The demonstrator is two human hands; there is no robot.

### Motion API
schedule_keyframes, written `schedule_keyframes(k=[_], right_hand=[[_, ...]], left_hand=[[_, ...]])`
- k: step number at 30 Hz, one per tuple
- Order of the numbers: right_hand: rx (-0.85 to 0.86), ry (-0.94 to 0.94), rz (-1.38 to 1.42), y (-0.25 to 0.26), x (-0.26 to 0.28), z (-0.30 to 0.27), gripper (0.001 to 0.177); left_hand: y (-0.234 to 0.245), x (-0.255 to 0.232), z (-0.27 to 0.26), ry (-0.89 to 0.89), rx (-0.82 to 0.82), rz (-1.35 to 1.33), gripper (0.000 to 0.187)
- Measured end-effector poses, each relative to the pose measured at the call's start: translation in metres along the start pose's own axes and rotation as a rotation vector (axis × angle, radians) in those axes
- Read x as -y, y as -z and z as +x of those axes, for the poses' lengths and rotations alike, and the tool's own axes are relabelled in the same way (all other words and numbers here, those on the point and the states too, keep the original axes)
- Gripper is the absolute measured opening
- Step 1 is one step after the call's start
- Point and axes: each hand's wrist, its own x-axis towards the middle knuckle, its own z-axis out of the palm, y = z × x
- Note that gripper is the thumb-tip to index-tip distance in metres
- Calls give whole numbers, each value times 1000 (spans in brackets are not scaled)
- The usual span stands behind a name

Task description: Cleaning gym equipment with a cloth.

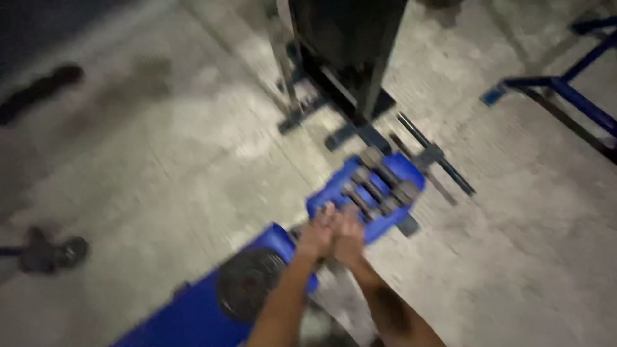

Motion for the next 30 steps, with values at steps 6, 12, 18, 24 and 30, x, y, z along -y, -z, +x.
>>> schedule_keyframes(k=[6, 12, 18, 24, 30], right_hand=[[499, 12, -172, 72, 12, 26, 86], [248, 112, -253, 53, -2, 17, 80], [273, 289, -204, 81, -11, 29, 90], [300, 365, -258, 57, -37, 18, 80], [266, 162, 48, 59, -33, 22, 93]], left_hand=[[100, -64, 19, 286, 457, 81, 99], [74, -56, 11, 281, 278, -38, 80], [65, -50, 16, 298, 315, -55, 83], [74, -66, 22, 401, 265, -179, 64], [68, -66, 20, 397, 236, -154, 80]])
